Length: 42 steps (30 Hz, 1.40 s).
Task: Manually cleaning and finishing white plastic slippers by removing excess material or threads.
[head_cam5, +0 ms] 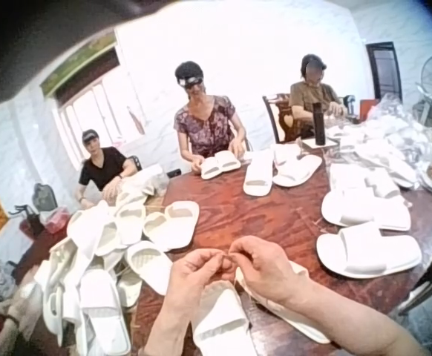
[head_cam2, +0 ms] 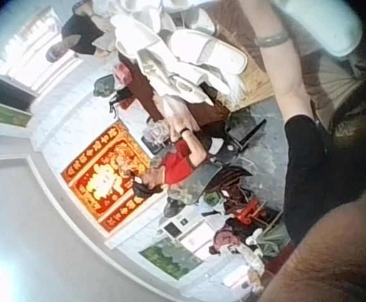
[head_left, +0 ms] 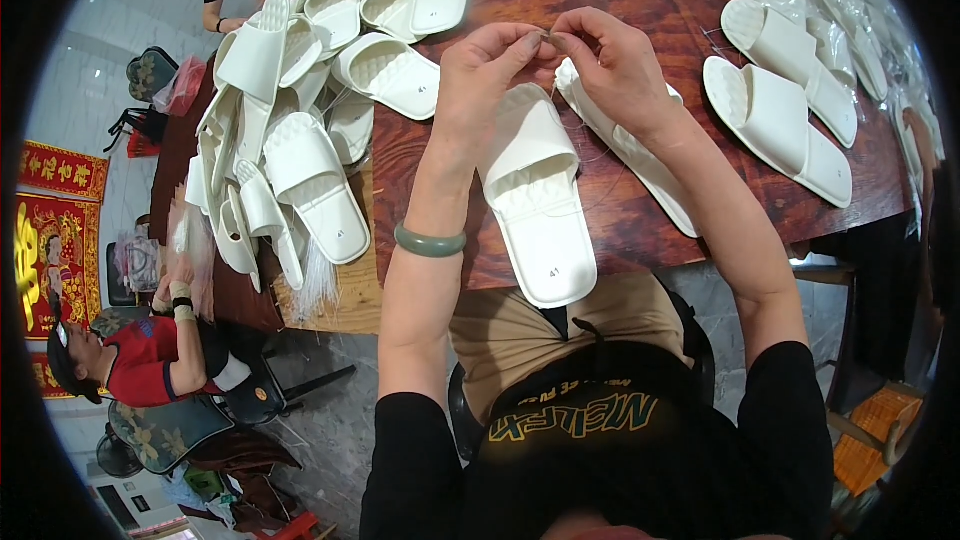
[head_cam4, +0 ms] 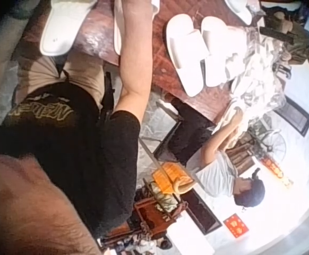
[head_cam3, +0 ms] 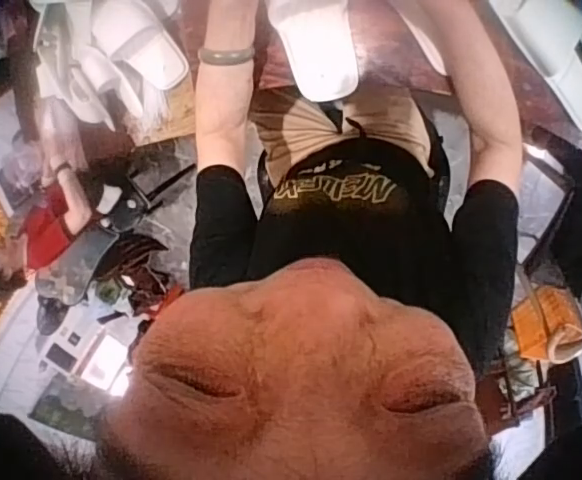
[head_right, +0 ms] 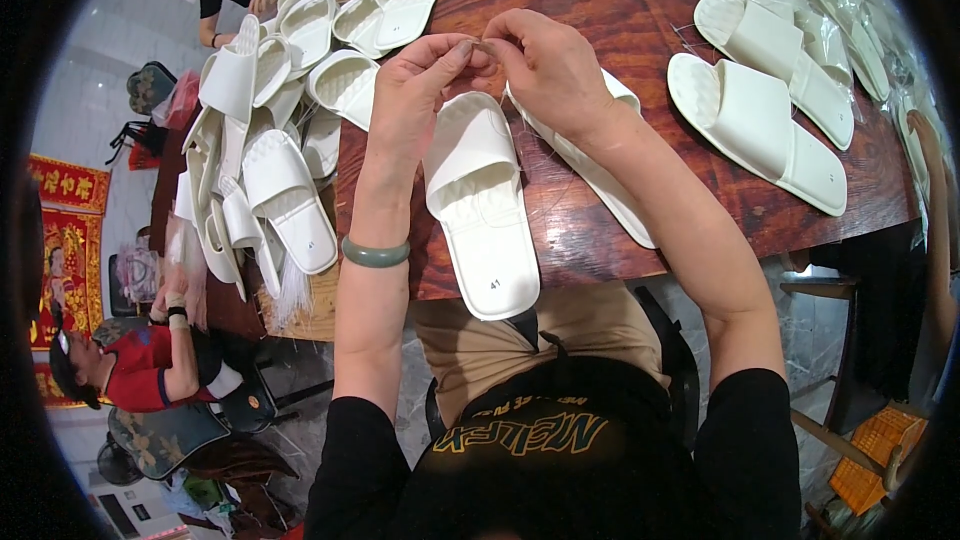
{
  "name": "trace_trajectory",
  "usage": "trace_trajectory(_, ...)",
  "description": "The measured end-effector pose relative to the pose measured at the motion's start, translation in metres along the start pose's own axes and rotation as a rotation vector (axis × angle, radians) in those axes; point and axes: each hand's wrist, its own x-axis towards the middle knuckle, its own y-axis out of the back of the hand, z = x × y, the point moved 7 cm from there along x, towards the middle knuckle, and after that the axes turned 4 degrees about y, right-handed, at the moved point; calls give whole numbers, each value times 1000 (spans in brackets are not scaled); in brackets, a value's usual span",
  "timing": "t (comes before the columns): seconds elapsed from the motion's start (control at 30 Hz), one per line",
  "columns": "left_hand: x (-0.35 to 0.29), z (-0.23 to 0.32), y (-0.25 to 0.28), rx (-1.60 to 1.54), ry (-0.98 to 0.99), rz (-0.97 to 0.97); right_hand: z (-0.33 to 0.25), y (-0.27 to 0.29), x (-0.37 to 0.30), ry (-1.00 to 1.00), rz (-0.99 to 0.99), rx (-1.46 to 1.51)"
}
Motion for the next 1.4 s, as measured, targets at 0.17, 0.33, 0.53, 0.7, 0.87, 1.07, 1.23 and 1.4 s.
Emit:
trace_trajectory(0.17,-2,-4,-1,-13,-6,44,7,-4,2,30,26,12)
trace_trajectory(0.33,0,-2,-1,9,-32,1,7,-4,2,-19,11,107)
trace_trajectory(0.53,-7,-1,3,-35,-62,7,7,-12,-2,-97,-37,88)
trace_trajectory(0.7,-10,3,6,-66,-82,9,6,-11,-2,-134,-56,92)
trace_trajectory(0.87,-7,6,1,-13,-105,5,18,-7,-1,-107,-18,131)
trace_trajectory(1.07,-8,15,0,242,-227,8,12,-1,5,-34,-15,114)
trace_trajectory(1.23,-5,4,5,103,18,30,11,-7,2,-66,45,254)
trace_trajectory(1.4,-2,-4,-4,223,12,-28,-10,0,0,-75,15,288)
